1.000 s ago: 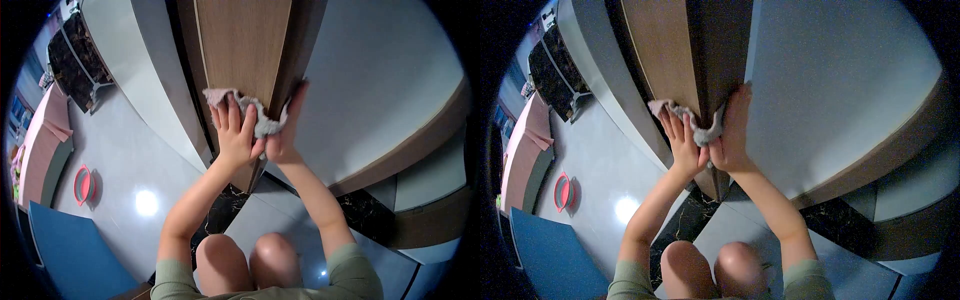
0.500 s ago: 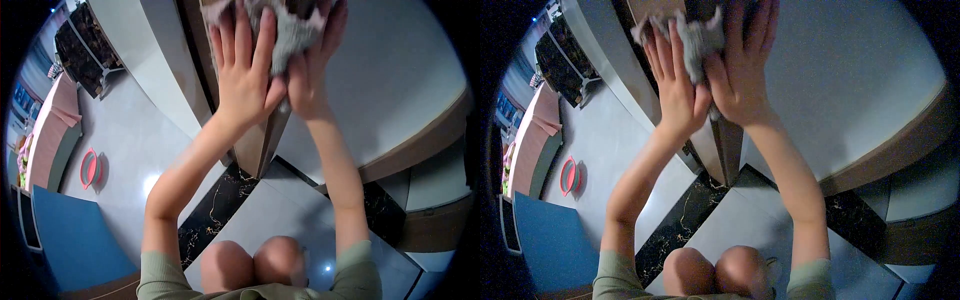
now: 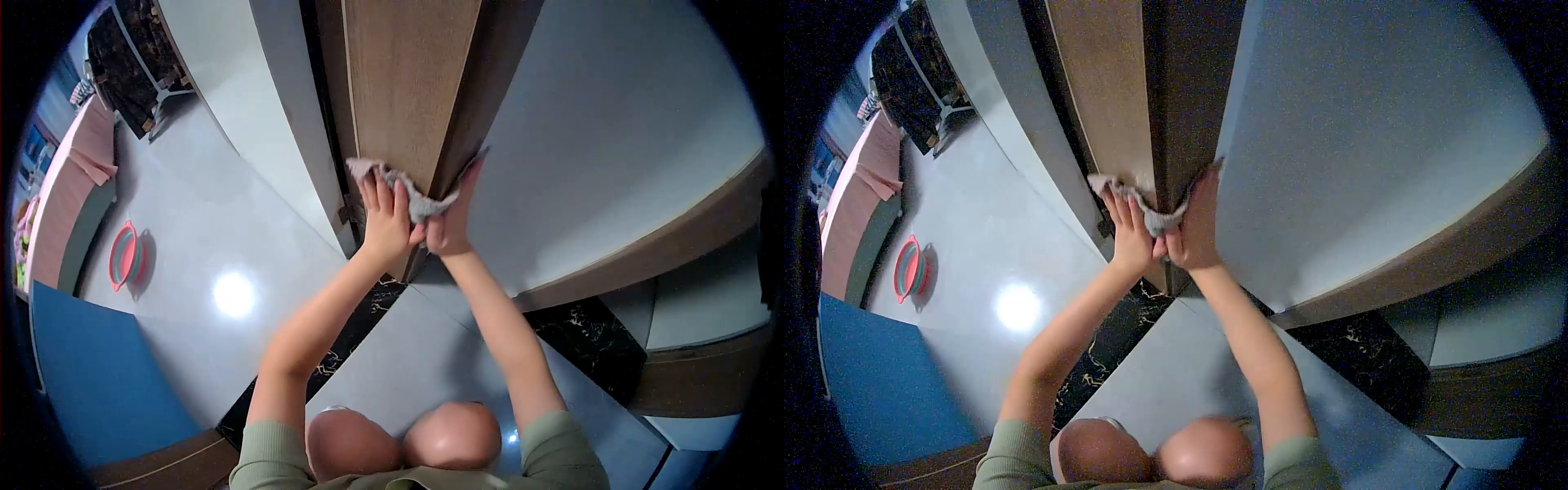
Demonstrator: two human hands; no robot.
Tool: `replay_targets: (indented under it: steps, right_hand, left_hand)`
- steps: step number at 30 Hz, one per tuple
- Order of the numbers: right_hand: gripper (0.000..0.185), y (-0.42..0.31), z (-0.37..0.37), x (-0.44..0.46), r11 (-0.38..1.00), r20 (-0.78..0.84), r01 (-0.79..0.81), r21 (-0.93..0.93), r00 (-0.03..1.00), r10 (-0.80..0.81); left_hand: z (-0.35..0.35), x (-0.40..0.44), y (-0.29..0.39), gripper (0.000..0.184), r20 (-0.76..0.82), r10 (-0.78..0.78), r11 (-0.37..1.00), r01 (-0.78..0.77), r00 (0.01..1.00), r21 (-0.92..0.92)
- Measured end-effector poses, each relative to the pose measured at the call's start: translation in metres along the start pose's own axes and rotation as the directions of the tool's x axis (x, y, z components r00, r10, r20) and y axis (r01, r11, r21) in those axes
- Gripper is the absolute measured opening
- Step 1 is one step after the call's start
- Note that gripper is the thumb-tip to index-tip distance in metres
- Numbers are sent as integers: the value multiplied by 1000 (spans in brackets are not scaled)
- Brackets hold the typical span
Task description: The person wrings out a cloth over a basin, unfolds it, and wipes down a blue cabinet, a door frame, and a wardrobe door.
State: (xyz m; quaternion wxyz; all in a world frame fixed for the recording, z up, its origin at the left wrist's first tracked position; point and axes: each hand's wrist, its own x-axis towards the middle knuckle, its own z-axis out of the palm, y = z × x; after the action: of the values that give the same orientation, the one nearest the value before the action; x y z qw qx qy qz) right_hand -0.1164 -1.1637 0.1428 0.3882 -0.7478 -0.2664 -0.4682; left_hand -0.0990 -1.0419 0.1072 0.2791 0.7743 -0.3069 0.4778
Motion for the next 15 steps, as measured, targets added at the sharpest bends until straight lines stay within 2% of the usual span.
replay_targets:
  steps: [1,2,5,7,9,13,15]
  right_hand:
    - [76,4,3,-18,998,2,-59,-15,998,59]
    - [76,3,-1,-22,998,39,-52,-41,998,54]
    - [76,3,-6,-17,994,95,-14,-107,995,24]
    - [76,-9,-12,11,991,75,33,-130,997,-23]
    - [74,-26,-18,62,988,-13,135,-76,991,-136]
    - [76,-50,-33,131,983,-19,172,-65,985,-174]
    - [75,-51,-30,134,983,-44,175,-56,983,-177]
  left_hand:
    - [6,-18,-4,76,17,9,1000,-9,1000,21]
    - [2,-22,-4,79,62,14,1000,-15,998,20]
    - [0,-17,-5,80,61,35,999,-38,998,39]
    - [-12,14,-1,81,20,17,1000,-17,1000,10]
    - [-32,63,11,82,-25,-15,999,14,1000,-32]
    - [-62,141,23,77,-136,15,996,-26,991,-81]
    - [-58,142,24,73,-172,3,995,-20,985,-98]
